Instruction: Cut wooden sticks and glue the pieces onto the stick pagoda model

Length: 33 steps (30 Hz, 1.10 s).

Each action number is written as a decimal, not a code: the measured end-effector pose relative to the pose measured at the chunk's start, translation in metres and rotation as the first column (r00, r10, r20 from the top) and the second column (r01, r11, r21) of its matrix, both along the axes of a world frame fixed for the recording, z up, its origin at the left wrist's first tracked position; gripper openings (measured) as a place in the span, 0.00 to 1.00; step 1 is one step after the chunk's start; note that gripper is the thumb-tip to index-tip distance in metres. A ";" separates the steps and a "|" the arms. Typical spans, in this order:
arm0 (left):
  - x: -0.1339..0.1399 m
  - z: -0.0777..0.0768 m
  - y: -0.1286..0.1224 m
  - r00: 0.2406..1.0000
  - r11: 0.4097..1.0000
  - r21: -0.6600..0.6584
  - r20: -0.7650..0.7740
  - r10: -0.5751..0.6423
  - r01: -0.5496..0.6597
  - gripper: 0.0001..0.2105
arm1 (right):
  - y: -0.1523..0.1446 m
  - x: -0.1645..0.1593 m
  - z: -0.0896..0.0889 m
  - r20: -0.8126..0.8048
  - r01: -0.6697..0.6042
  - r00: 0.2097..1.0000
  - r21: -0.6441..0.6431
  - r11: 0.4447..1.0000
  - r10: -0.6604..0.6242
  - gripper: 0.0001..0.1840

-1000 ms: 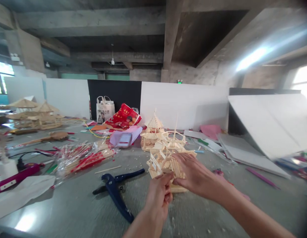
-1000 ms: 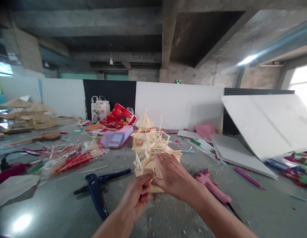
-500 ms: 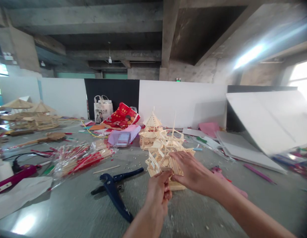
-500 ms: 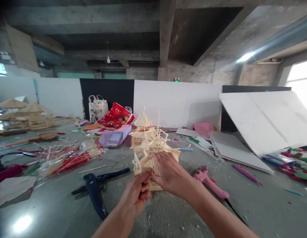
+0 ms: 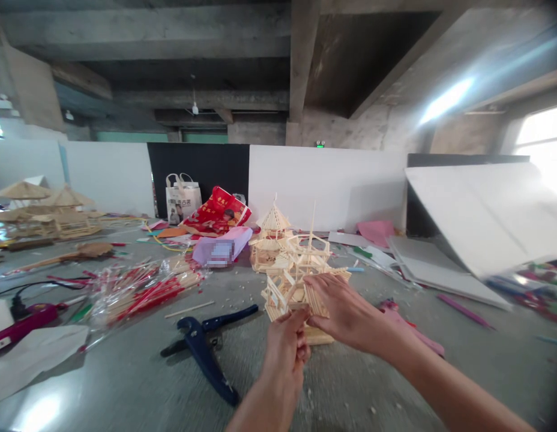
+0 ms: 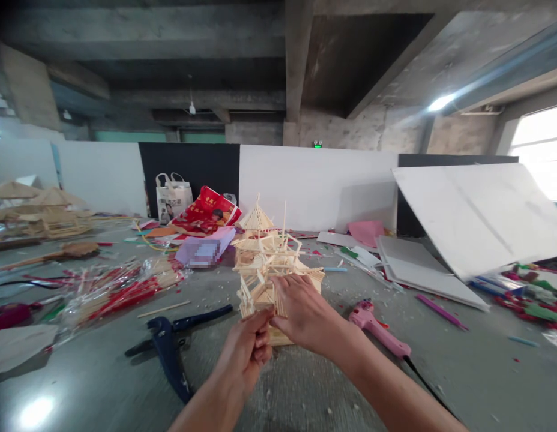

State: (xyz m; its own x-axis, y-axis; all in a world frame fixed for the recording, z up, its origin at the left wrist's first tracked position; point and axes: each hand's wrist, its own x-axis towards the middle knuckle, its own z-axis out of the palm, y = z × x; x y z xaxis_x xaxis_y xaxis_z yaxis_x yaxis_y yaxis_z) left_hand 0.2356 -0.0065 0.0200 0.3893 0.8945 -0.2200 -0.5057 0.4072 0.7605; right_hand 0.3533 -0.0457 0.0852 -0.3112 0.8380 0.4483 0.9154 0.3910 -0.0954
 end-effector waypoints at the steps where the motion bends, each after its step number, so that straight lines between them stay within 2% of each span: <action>1: 0.000 0.000 0.000 1.000 1.000 -0.008 -0.002 -0.001 0.001 0.16 | 0.000 0.000 0.000 -0.001 -0.001 1.000 0.000 1.000 0.001 0.28; 9: 0.001 0.003 -0.001 1.000 0.999 -0.041 -0.009 0.010 -0.011 0.12 | 0.000 -0.003 0.001 0.005 -0.003 1.000 0.015 1.000 0.003 0.24; 20: 0.003 0.004 -0.001 0.999 0.997 -0.068 -0.013 0.033 -0.034 0.10 | 0.005 0.001 -0.003 0.020 -0.011 1.000 0.014 1.000 0.011 0.28; 33: 0.003 0.001 -0.002 0.999 0.998 -0.045 0.024 0.036 -0.034 0.11 | 0.005 0.002 -0.003 0.035 -0.005 0.999 -0.001 1.000 0.005 0.27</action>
